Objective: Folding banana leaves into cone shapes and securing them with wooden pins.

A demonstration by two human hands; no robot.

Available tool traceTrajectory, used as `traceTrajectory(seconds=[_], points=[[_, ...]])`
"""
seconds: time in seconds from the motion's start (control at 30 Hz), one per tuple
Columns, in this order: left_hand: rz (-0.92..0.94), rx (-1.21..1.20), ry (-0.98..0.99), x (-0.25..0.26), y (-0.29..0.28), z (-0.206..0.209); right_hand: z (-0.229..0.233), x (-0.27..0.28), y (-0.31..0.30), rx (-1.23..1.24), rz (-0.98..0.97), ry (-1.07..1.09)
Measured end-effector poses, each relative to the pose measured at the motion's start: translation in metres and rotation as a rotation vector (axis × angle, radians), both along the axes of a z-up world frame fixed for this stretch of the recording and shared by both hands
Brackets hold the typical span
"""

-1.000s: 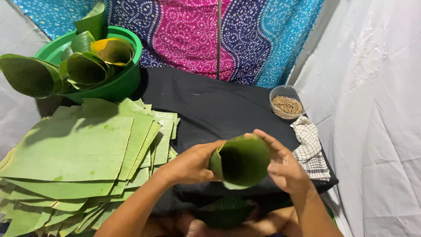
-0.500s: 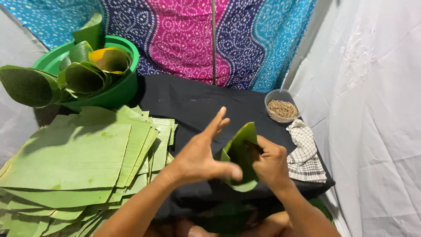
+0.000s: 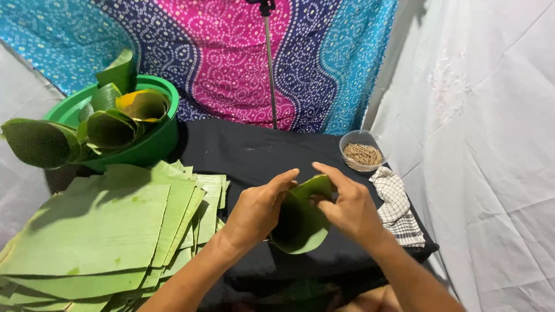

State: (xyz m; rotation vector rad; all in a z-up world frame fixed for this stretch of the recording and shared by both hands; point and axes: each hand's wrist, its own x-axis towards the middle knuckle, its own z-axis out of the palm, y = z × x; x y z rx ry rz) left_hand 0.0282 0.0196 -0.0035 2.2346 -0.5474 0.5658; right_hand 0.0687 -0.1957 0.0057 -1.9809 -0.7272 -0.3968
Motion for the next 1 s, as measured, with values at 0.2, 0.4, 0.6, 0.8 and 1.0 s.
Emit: traceTrajectory(seconds=[0.2, 0.4, 0.6, 0.8, 1.0], points=[[-0.035, 0.035, 0.124, 0.006, -0.004, 0.022, 0.012, 0.029, 0.004, -0.229, 0.138, -0.076], [-0.028, 0.015, 0.172, 0.016, 0.013, 0.023, 0.040, 0.015, 0.002, -0.104, 0.101, -0.085], [-0.098, -0.033, 0.332, 0.028, 0.020, 0.042, 0.030, 0.025, 0.007, -0.099, 0.144, -0.031], [-0.241, -0.393, 0.296, 0.019, 0.040, 0.015, 0.032, 0.057, 0.007, 0.095, 0.053, 0.318], [-0.144, -0.327, 0.035, 0.004, 0.002, -0.031, 0.029, 0.058, 0.019, 0.172, 0.091, 0.520]])
